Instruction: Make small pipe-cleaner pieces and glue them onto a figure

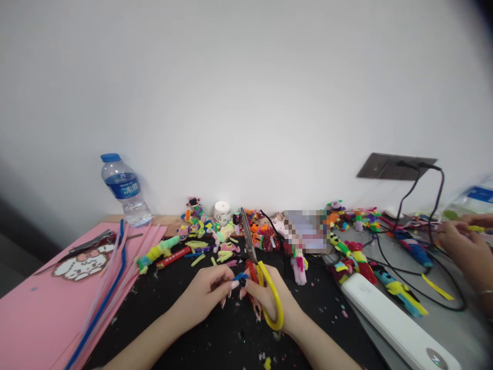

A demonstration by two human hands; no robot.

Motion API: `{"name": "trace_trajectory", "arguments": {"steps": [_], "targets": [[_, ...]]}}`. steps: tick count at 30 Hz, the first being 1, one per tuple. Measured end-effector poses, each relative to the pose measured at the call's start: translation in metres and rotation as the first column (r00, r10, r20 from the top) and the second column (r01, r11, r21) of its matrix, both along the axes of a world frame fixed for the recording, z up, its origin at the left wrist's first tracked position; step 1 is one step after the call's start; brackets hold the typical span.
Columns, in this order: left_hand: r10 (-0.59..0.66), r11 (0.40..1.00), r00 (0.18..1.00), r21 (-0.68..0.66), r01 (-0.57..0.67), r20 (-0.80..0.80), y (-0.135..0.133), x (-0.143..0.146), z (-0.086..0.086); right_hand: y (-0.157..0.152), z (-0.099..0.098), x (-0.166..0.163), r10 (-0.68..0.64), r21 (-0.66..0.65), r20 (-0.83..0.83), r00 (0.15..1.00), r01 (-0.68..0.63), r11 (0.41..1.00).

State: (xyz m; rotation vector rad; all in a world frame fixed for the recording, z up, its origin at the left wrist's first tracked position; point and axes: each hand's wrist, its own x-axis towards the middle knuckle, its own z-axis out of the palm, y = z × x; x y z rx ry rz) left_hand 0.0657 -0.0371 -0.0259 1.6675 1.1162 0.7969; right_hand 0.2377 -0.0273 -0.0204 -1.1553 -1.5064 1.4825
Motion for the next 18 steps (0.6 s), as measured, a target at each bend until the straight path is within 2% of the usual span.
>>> {"name": "trace_trajectory", "arguments": {"steps": [5,13,18], "targets": [[0.035,0.999,0.998,-0.018,-0.034,0.06,0.0021,-0.0024,-0.0062,0.0006,0.002,0.0,-0.004,-0.015,0.023,1.0,0.004,1.0],[0.033,0.999,0.997,-0.028,-0.031,0.063,0.0006,0.0004,-0.0027,0.0039,-0.0017,0.0014,0.009,-0.021,0.024,1.0,-0.009,1.0],[0.076,0.997,0.997,0.011,-0.076,0.029,0.0014,0.0,-0.0037,0.0043,-0.0043,0.0019,-0.049,0.012,0.087,0.995,0.048,0.999]]}}
